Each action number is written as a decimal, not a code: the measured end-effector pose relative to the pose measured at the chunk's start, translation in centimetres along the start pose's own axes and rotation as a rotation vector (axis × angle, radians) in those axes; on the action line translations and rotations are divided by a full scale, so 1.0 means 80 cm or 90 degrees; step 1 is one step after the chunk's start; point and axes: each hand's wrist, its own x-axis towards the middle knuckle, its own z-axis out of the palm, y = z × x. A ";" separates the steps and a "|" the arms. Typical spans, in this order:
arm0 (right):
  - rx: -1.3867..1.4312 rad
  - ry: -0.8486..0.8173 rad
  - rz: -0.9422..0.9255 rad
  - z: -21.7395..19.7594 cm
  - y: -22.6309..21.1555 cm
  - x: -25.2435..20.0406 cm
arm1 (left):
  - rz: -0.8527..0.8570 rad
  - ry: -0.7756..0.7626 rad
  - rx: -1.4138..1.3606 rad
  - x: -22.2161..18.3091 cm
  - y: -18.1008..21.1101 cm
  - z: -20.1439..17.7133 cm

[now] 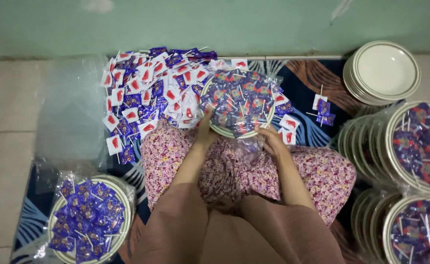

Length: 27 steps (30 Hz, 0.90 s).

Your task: The person picks up lollipops from the floor, places them into a plastic bag, and then stacks the bags on top of white plates.

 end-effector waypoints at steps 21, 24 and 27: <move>-0.024 0.021 0.079 0.104 -0.059 -0.067 | 0.106 -0.015 -0.288 -0.078 0.061 0.124; 0.049 0.058 0.063 0.035 -0.020 -0.007 | 0.073 -0.021 -0.252 -0.058 0.038 0.105; 0.161 0.118 0.036 -0.035 0.020 0.050 | 0.032 -0.024 -0.215 -0.053 0.012 0.096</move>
